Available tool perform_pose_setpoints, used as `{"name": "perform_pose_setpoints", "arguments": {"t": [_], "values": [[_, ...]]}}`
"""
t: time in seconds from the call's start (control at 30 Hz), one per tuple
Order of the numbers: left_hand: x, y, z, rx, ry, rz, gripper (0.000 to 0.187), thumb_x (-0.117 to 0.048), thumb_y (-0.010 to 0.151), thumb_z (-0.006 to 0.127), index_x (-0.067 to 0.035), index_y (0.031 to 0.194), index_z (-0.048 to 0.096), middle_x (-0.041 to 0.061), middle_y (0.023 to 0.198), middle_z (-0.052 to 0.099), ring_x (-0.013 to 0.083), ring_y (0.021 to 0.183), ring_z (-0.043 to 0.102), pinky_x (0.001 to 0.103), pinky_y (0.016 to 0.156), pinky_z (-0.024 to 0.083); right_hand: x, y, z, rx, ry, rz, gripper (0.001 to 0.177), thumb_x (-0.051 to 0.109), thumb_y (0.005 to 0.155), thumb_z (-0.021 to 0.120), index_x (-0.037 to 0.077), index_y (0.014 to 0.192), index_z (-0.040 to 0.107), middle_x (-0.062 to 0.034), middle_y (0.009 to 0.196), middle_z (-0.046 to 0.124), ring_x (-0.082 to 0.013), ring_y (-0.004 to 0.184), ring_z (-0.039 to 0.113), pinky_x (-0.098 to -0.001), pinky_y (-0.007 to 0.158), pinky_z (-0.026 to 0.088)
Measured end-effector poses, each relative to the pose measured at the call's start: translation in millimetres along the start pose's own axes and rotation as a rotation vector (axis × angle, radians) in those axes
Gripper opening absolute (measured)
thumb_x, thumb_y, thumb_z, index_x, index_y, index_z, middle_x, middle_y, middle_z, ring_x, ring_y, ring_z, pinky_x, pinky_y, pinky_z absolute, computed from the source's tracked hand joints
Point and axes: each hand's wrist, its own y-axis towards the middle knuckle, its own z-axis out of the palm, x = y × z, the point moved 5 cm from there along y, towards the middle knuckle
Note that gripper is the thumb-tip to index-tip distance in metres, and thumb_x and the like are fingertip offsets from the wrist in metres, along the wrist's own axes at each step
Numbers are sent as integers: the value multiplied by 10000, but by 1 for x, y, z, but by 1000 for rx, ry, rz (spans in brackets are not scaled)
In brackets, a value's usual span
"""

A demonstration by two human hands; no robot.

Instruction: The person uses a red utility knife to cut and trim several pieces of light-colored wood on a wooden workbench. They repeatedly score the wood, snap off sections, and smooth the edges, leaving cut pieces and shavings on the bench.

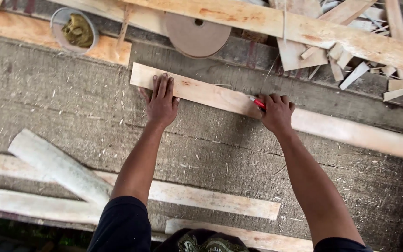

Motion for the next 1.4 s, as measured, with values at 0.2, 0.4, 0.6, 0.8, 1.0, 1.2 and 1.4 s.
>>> {"name": "perform_pose_setpoints", "arguments": {"t": [0.2, 0.4, 0.6, 0.8, 1.0, 1.2, 1.4], "values": [[27, -99, -21, 44, -11, -207, 679, -436, 1068, 518, -214, 1666, 284, -1, 1754, 156, 275, 1609, 67, 842, 1091, -83, 48, -81, 43, -118, 41, -203, 344, 157, 839, 714, 335, 1133, 690, 110, 965, 612, -183, 1018, 561, -488, 991, 378], [17, -184, -56, 249, 64, -552, 870, -610, 1012, 460, -184, 1694, 128, 41, 1768, 30, 302, 1618, -55, 893, 1078, -43, 93, -129, 56, -119, 221, -300, 464, 72, 758, 631, 310, 1147, 719, 46, 1037, 700, -219, 1049, 657, -523, 1017, 403], [-64, -237, -55, 283, 9, -592, 958, -661, 986, 485, -219, 1703, 29, 91, 1756, -106, 398, 1577, -180, 867, 1082, -108, 91, -194, 35, -181, 281, -364, 400, 169, 884, 699, 225, 1279, 672, -28, 1293, 650, -280, 1212, 617, -495, 1061, 456], [-177, -255, -25, 416, -40, -522, 954, -720, 970, 436, -271, 1702, 21, 101, 1740, -160, 477, 1566, -146, 873, 1078, -79, -5, -265, 45, 68, 111, -86, 783, 71, 927, 683, 302, 1607, 372, -63, 1672, 284, -341, 1521, 279, -646, 1210, 215], [-233, -254, -2, 488, -1, -497, 978, -649, 952, 508, -204, 1705, 71, 149, 1748, -86, 434, 1590, -96, 890, 1051, -103, -61, -282, 38, 210, 227, -8, 827, 28, 920, 641, 379, 1610, 347, -30, 1719, 210, -334, 1591, 122, -713, 1216, 157], [-236, -253, 3, 464, -48, -571, 941, -571, 997, 532, -200, 1713, 47, 160, 1730, -145, 374, 1597, -130, 866, 1070, -131, -59, -278, 54, 238, 146, 27, 903, 37, 874, 697, 399, 1616, 330, -10, 1724, 147, -314, 1590, 84, -725, 1203, 174], [-237, -261, 16, 352, -78, -677, 977, -593, 996, 583, -235, 1708, 18, 253, 1721, -86, 406, 1602, -81, 829, 1127, -69, -53, -276, 43, 256, 147, 50, 825, 45, 911, 643, 374, 1608, 350, -28, 1715, 134, -314, 1580, 77, -714, 1189, 158]]}}
